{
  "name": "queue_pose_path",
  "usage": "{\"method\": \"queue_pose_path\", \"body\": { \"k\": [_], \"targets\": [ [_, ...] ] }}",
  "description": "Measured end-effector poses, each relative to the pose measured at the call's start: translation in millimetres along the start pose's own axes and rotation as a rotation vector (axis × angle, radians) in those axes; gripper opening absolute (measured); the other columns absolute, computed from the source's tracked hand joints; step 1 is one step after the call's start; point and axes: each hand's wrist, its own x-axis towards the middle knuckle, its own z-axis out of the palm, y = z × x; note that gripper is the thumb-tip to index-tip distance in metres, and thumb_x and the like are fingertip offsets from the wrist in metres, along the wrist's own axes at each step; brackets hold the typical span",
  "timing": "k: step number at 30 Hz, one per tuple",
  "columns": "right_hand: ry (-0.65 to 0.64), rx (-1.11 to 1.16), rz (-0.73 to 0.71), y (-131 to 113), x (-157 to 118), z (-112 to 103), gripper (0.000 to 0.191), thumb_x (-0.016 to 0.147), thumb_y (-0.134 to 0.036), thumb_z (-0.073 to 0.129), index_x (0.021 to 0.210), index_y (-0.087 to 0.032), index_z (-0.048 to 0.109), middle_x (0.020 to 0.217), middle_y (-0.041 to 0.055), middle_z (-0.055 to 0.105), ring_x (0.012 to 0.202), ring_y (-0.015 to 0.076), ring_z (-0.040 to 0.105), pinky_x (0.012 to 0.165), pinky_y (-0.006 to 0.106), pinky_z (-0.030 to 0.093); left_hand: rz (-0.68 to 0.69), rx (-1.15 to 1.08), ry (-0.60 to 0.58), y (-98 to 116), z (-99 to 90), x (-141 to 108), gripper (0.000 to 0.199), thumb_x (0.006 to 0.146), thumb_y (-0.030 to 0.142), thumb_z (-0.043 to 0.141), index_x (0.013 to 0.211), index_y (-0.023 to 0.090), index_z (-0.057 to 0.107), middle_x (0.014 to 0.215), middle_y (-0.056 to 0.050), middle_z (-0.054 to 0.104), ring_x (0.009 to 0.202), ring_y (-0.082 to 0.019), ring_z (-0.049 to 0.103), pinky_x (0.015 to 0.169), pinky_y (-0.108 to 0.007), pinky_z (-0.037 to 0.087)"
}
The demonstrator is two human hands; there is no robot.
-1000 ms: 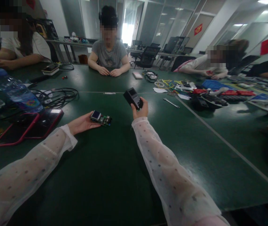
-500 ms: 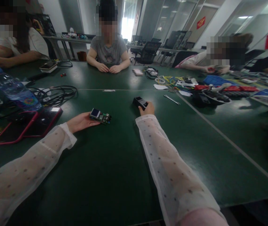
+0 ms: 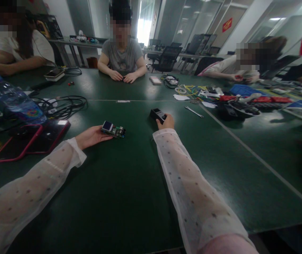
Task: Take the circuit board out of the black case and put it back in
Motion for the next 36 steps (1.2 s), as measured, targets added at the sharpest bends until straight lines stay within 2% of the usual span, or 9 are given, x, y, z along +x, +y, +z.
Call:
{"method": "queue_pose_path", "body": {
  "k": [3,13,18,23,29,36],
  "targets": [
    [0.004,0.007,-0.01,2,1,1,0.057,0.069,-0.038,0.067,0.118,-0.015,0.048,0.115,0.0166,0.057,0.107,0.0322,0.055,0.099,0.051,0.041,0.004,-0.013,0.004,0,-0.5,0,0.028,0.094,0.014,0.045,0.118,0.006,0.059,0.113,-0.018,0.066,0.105,-0.025,0.065,0.1,-0.043,0.047],
    [0.002,-0.029,-0.024,0,-1,0,0.061,0.071,-0.038,0.066,0.122,-0.01,0.047,0.118,0.0199,0.056,0.109,0.0327,0.054,0.1,0.05,0.042,0.01,-0.02,0.023,-1,-3.7,1,0.027,0.094,0.012,0.045,0.114,0.006,0.061,0.118,-0.017,0.064,0.109,-0.025,0.063,0.101,-0.041,0.046],
    [0.009,-0.024,-0.028,-2,-2,-1,0.058,0.07,-0.039,0.065,0.12,-0.015,0.047,0.116,0.0178,0.057,0.108,0.0333,0.055,0.099,0.052,0.041,0.008,-0.012,0.015,-2,-4.4,2,0.027,0.096,0.012,0.041,0.112,0.008,0.062,0.117,-0.015,0.065,0.108,-0.023,0.064,0.1,-0.038,0.048],
    [0.023,-0.01,-0.032,-5,-4,-2,0.055,0.07,-0.04,0.064,0.118,-0.019,0.047,0.115,0.0148,0.058,0.109,0.0334,0.055,0.099,0.051,0.041,0.031,-0.029,0.026,-3,-5.7,4,0.025,0.093,0.011,0.045,0.111,0.006,0.062,0.116,-0.017,0.065,0.107,-0.024,0.064,0.098,-0.039,0.049],
    [0.025,-0.022,-0.02,-9,-5,-4,0.056,0.069,-0.038,0.064,0.117,-0.014,0.048,0.115,0.0183,0.057,0.108,0.0334,0.055,0.099,0.051,0.041,0.027,-0.033,0.014,-2,-6.2,3,0.024,0.093,0.012,0.046,0.111,0.006,0.061,0.118,-0.017,0.064,0.109,-0.025,0.063,0.097,-0.038,0.051],
    [0.005,-0.01,-0.014,-11,-5,-7,0.058,0.07,-0.036,0.065,0.12,-0.012,0.048,0.116,0.0183,0.057,0.108,0.0319,0.055,0.1,0.05,0.041,0.035,-0.033,0.008,-3,-10.3,3,0.023,0.092,0.012,0.048,0.11,0.008,0.061,0.116,-0.016,0.064,0.108,-0.024,0.063,0.094,-0.035,0.053]
  ]
}}
